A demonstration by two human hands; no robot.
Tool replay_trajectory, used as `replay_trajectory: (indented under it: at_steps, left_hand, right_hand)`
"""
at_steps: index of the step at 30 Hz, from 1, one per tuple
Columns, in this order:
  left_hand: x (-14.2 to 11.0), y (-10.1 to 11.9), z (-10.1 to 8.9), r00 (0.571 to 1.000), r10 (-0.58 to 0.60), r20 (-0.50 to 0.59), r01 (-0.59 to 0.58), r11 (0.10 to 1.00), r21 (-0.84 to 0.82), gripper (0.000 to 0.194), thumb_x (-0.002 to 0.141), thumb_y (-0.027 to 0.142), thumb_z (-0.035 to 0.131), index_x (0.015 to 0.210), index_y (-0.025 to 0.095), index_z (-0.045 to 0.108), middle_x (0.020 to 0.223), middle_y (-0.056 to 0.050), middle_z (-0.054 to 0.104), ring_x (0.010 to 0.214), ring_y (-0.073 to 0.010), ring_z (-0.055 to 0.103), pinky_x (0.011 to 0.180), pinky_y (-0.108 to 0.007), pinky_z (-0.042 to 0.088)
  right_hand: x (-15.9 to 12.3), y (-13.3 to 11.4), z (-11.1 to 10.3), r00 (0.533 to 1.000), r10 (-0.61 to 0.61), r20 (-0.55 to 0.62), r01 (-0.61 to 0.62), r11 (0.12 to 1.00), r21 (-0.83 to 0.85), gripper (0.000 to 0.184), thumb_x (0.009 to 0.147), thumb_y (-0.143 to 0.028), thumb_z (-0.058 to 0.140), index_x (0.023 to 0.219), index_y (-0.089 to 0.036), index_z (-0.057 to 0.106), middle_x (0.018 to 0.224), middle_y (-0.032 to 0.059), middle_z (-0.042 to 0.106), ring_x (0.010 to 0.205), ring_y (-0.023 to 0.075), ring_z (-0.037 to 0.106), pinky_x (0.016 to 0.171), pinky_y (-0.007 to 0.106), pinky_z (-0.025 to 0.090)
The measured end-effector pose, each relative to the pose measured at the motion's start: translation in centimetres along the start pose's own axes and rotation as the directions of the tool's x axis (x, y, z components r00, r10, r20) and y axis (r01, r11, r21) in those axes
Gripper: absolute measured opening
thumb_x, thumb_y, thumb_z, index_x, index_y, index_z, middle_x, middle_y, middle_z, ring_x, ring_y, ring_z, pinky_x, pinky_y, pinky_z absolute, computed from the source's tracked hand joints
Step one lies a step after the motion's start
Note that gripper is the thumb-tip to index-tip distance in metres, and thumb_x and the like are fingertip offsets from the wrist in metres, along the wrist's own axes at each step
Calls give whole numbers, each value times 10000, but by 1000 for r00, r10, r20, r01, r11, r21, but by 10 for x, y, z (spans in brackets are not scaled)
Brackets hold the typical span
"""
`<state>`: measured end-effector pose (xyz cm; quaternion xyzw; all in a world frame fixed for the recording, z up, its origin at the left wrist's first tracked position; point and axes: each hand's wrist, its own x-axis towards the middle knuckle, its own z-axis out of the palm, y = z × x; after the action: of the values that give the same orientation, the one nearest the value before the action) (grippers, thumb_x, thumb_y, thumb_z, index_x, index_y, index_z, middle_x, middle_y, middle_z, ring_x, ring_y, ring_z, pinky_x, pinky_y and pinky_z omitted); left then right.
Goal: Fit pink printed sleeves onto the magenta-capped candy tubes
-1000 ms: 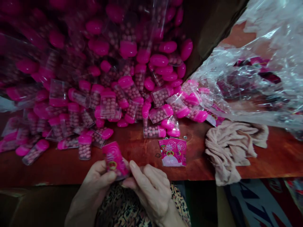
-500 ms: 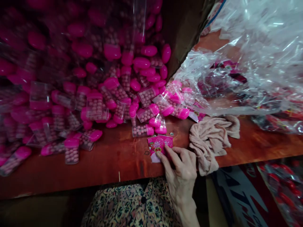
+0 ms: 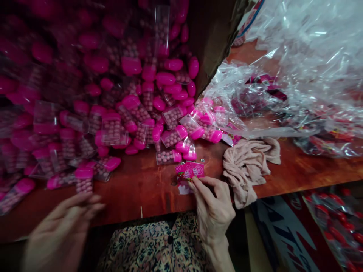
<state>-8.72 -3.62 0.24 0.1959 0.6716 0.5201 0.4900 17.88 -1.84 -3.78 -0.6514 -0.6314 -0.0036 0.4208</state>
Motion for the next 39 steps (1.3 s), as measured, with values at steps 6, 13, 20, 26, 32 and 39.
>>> replay_trajectory:
  at_steps: [6,13,20,26,32,39]
  left_hand:
    - [-6,-9,108,805,-40,593,31,999,25,285,617,224,765,896,181,722,877,-58,708,793,-182,633,740,-271,494]
    - [-7,-22,124,817,-129,561,217,972,-93,104,713,247,697,734,149,724,616,3,657,568,-91,534,581,-200,437]
    - [-3,-29,117,873,-129,469,227,961,-156,77,608,173,762,571,156,697,515,34,607,481,-58,502,499,-167,405]
    - [1,-23,111,889,-159,430,254,951,-174,74,567,147,777,595,154,709,559,19,647,517,-63,534,528,-158,431]
    - [5,-17,98,834,-127,537,212,972,-100,140,698,233,708,785,128,741,731,-48,715,673,-107,596,680,-205,473]
    - [8,-20,94,893,-87,441,176,970,-165,56,640,211,752,647,160,729,598,13,667,563,-68,564,582,-158,460]
  right_hand:
    - [2,-19,-7,994,-84,63,72,981,181,476,742,-7,641,1105,-315,636,912,22,613,743,125,605,596,231,503]
    - [0,-32,-1,973,118,196,-182,918,352,356,752,-105,666,1081,-236,634,885,34,612,774,141,607,672,255,536]
    - [0,-44,9,900,206,383,-393,764,512,77,802,-154,615,738,-192,632,621,-12,607,554,108,574,518,214,491]
    - [3,-48,12,962,94,256,-213,843,493,105,806,-96,575,765,-176,630,618,-13,574,542,96,541,489,195,463]
    - [6,-47,13,969,13,245,-119,898,424,110,810,-104,581,846,-182,649,660,-1,603,578,105,556,525,219,488]
    - [12,-54,14,963,47,265,-157,899,409,96,790,-150,622,869,-191,658,720,8,659,632,127,611,576,247,518]
